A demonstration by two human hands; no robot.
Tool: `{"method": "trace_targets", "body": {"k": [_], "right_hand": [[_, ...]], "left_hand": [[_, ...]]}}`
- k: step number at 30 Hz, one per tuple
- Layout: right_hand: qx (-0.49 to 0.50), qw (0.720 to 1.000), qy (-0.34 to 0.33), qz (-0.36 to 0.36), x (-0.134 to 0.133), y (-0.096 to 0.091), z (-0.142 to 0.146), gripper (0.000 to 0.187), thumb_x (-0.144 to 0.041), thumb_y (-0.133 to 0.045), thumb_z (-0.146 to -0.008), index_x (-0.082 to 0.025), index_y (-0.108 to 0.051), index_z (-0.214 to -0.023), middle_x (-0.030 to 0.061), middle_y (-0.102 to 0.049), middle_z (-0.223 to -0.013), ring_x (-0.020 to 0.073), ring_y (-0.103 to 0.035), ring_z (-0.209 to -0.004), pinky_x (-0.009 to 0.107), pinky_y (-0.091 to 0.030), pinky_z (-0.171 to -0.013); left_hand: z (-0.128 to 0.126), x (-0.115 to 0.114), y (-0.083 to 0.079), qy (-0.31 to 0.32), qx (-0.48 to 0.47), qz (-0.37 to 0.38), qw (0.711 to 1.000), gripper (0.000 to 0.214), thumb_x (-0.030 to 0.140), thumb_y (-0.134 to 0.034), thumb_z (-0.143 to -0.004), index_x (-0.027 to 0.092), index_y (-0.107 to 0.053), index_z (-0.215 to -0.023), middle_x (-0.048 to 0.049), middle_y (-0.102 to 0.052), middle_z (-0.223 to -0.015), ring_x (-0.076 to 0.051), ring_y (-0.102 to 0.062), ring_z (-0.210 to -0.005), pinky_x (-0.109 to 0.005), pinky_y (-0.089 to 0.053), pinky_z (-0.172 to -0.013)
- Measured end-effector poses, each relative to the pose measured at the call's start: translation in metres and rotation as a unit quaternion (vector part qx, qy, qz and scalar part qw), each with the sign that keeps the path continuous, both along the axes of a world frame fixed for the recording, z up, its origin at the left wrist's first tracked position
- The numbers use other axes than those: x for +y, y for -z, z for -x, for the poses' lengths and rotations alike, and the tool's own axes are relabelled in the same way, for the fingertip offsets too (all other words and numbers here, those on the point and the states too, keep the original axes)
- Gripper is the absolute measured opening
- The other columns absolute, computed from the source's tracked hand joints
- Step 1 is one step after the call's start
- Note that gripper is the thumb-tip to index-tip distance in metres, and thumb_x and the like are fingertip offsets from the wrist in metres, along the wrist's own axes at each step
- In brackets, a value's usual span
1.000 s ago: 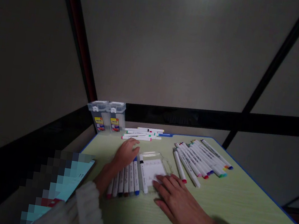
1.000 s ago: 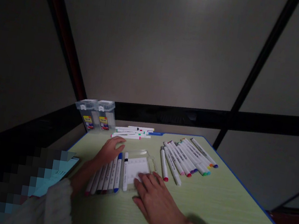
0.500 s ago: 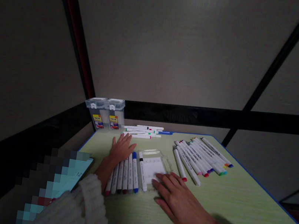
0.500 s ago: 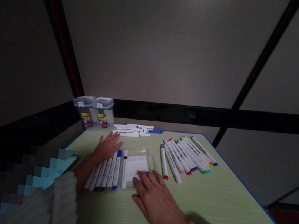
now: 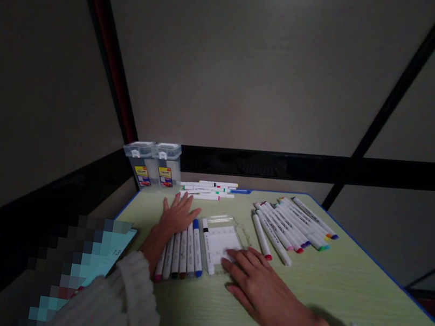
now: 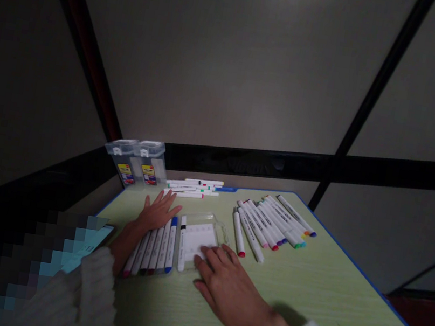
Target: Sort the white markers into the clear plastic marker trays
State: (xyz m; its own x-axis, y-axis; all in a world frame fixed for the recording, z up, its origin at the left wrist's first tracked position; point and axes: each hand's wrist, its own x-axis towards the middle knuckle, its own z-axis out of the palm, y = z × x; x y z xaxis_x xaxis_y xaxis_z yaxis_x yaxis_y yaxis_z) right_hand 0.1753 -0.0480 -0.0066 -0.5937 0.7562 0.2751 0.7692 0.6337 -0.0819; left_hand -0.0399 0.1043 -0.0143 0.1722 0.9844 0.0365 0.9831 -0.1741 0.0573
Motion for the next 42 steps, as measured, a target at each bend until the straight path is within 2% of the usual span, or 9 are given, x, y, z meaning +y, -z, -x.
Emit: {"method": "trace_targets", "body": {"k": [6,14,22,28,35,39,42], "right_hand": [[0.003,1.0,0.001,-0.006,0.0,0.0011,-0.0001,0.036,-0.029,-0.047,-0.086,-0.019,-0.048,-0.12,0.0088,-0.053,-0.117,0.0233,-0.045,-0.107,0.043,-0.031,-0.096],[0.001,1.0,-0.002,-0.011,-0.0007,-0.0007,0.0,0.035,-0.029,-0.046,-0.086,-0.018,-0.049,-0.119,0.0093,-0.053,-0.116,0.024,-0.045,-0.107,0.044,-0.033,-0.095],[-0.01,1.0,-0.001,0.007,-0.0005,-0.0018,-0.0004,0.035,-0.03,-0.044,-0.087,-0.019,-0.048,-0.12,0.0087,-0.052,-0.118,0.0241,-0.044,-0.107,0.044,-0.032,-0.095],[-0.002,1.0,-0.004,0.0,0.0002,0.0008,-0.0013,0.035,-0.03,-0.044,-0.087,-0.019,-0.048,-0.12,0.0088,-0.051,-0.118,0.0241,-0.044,-0.108,0.045,-0.032,-0.095],[0.0,1.0,-0.005,-0.003,-0.0008,-0.0006,-0.0008,0.035,-0.029,-0.045,-0.086,-0.019,-0.048,-0.12,0.0088,-0.052,-0.118,0.0236,-0.044,-0.108,0.044,-0.032,-0.096],[0.004,1.0,-0.009,-0.019,-0.0008,0.0003,-0.0013,0.036,-0.029,-0.046,-0.086,-0.019,-0.048,-0.121,0.0095,-0.053,-0.118,0.0239,-0.045,-0.108,0.044,-0.033,-0.095],[0.005,1.0,-0.012,-0.021,-0.0005,0.0007,-0.0015,0.035,-0.028,-0.046,-0.086,-0.018,-0.048,-0.12,0.0097,-0.053,-0.118,0.0243,-0.046,-0.107,0.045,-0.034,-0.095]], "left_hand": [[0.001,0.0019,0.0025,0.003,-0.006,-0.015,1.0,0.065,0.055,-0.018,-0.082,0.016,-0.022,-0.135,-0.0052,-0.017,-0.144,-0.027,-0.011,-0.132,-0.058,-0.008,-0.101],[0.0018,0.0009,0.0031,0.012,-0.006,-0.058,0.998,0.058,0.048,-0.026,-0.083,0.016,-0.028,-0.131,-0.0123,-0.028,-0.14,-0.028,-0.022,-0.128,-0.055,-0.015,-0.1],[0.0003,-0.001,0.0008,0.006,-0.008,-0.067,0.998,0.056,0.047,-0.028,-0.083,0.014,-0.034,-0.127,-0.0155,-0.034,-0.134,-0.028,-0.029,-0.124,-0.053,-0.016,-0.1],[0.0001,-0.0029,-0.0007,0.017,-0.02,-0.073,0.997,0.045,0.039,-0.031,-0.083,0.018,-0.041,-0.122,-0.0102,-0.038,-0.134,-0.026,-0.03,-0.123,-0.053,-0.017,-0.1],[0.0012,-0.0028,-0.0032,0.033,-0.035,-0.086,0.995,0.033,0.026,-0.034,-0.082,0.023,-0.056,-0.107,-0.0063,-0.054,-0.114,-0.023,-0.042,-0.11,-0.041,-0.027,-0.097],[0.0019,-0.003,-0.0051,0.038,-0.046,-0.085,0.995,0.031,0.02,-0.036,-0.08,0.024,-0.06,-0.1,-0.0054,-0.055,-0.104,-0.021,-0.046,-0.102,-0.037,-0.032,-0.093],[0.0027,-0.002,-0.0036,0.036,-0.058,-0.083,0.994,0.031,0.02,-0.037,-0.08,0.024,-0.06,-0.101,-0.0056,-0.055,-0.102,-0.02,-0.047,-0.1,-0.034,-0.034,-0.091]]}}
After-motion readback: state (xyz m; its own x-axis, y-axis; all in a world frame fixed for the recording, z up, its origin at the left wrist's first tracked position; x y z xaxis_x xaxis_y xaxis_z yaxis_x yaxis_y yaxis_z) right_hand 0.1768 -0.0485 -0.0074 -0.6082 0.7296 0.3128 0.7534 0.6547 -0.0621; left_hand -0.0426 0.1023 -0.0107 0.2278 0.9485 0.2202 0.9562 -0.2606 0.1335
